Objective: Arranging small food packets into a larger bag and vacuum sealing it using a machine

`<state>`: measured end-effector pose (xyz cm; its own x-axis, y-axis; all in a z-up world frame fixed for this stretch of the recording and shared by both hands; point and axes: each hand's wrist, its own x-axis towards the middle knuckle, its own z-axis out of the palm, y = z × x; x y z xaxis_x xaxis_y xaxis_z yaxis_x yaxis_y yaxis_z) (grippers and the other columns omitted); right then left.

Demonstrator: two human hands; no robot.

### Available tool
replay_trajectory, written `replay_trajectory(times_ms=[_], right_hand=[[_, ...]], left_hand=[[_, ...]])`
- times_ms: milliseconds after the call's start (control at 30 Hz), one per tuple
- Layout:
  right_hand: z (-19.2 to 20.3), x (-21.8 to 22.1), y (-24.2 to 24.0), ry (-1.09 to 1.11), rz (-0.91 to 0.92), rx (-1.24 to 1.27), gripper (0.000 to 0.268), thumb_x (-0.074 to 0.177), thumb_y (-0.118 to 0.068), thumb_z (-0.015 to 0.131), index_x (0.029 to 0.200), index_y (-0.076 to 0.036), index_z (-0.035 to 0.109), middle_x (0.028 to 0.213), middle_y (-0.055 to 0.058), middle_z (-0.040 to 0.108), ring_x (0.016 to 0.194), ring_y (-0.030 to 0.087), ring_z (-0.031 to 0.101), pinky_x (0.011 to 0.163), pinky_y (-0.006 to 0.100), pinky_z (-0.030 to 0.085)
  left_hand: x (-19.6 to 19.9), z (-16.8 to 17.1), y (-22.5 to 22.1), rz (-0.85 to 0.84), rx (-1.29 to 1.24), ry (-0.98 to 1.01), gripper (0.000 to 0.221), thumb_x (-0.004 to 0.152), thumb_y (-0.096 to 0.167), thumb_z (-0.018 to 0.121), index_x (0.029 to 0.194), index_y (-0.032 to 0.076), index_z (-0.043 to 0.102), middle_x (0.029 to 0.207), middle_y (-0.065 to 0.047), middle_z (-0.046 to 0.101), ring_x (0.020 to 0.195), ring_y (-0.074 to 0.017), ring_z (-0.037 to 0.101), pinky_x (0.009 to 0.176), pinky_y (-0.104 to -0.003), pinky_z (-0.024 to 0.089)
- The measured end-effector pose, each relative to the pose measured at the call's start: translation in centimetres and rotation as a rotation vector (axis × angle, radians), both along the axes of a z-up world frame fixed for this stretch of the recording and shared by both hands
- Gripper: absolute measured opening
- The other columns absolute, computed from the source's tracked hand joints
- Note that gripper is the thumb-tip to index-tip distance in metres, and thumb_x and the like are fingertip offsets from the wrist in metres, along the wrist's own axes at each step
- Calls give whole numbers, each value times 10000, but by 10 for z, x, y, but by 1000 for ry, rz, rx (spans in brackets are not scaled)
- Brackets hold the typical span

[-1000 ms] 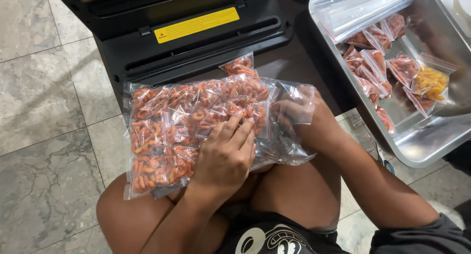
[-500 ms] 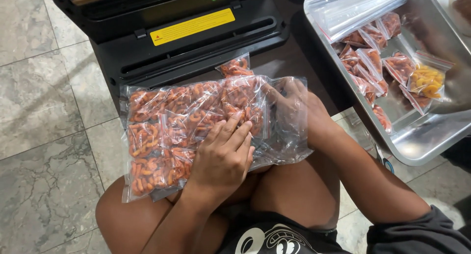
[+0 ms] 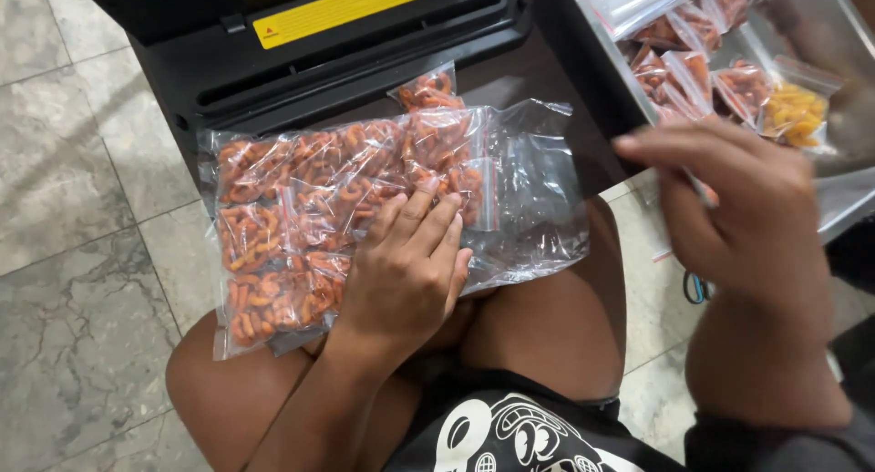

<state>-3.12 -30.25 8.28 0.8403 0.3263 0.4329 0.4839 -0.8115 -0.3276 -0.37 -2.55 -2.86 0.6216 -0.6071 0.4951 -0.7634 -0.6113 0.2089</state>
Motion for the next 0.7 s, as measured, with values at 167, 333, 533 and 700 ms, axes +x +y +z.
replay_trajectory(times_ms=[167,333,533,700], right_hand=[[-21,95,30,-11,122,-90,139,1028,-40,624,1098,-13,742,1057,134,745,926,325,696,993,509,464],[-57,144,78,145,-74,-235,257,1045,-335,647,930,-109,687,911,62,729,873,324,662,665,490,492],[-64,161,110,531,-315,-454,557,1047,-669,523,1110,-122,613,973,152,715,877,407,684,671,543,506],[-82,174,112,478,-363,-268,495,824,-543,774,1023,-133,579,979,93,702,888,344,646,677,496,481]], left_hand=[[-11,15,9,137,-8,-38,281,940,199,631,1154,37,717,1186,-117,664,1205,-320,576,1058,-450,418],[-13,2,12,185,31,-25,302,1008,226,511,1230,126,689,1269,-129,651,1241,-345,580,1047,-491,402],[-9,-7,12,173,119,3,381,947,334,577,1281,188,687,1314,-112,608,1280,-341,529,1068,-476,344],[-7,-13,13,157,89,8,411,944,279,532,1307,159,684,1318,-136,614,1248,-374,527,1053,-521,372]])
